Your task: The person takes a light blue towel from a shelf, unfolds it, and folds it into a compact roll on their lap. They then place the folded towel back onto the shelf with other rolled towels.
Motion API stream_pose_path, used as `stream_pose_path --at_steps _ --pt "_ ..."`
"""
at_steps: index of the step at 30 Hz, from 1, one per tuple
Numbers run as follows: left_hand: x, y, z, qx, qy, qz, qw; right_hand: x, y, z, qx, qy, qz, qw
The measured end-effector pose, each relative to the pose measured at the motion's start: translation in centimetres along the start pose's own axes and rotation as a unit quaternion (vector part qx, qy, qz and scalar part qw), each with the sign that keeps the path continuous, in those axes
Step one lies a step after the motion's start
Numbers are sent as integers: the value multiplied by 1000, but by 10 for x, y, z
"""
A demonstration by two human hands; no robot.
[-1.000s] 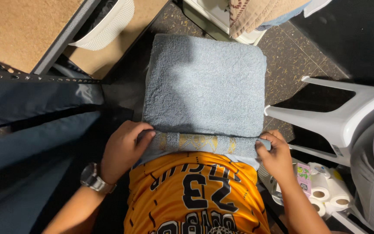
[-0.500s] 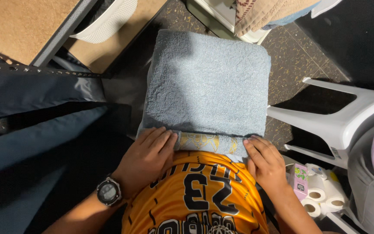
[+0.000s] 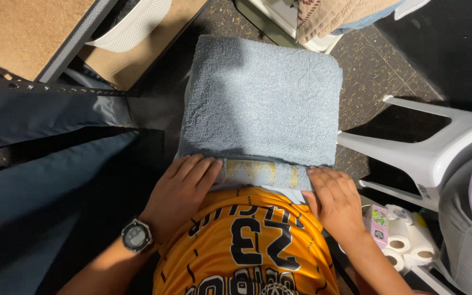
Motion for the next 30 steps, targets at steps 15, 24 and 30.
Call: stream_pose_path --at_steps 15,24,30 --pt "8 -83 -48 -114 -117 296 941 33 67 -15 97 -111 -242 959" --pt "9 -93 -54 -239 -165 392 873 70 104 -16 241 -240 -386 857" --pt "6 -80 -43 -219 -94 348 907 53 87 -28 188 -198 -345 898"
Point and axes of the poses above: each hand's wrist, its own z-axis away from the middle knuckle, its own x-axis out of the palm, y = z × x, the point moved 6 cm from there along -z, towards the middle knuckle, and after that the axes turned 10 degrees about z, right-handed, at the moved point
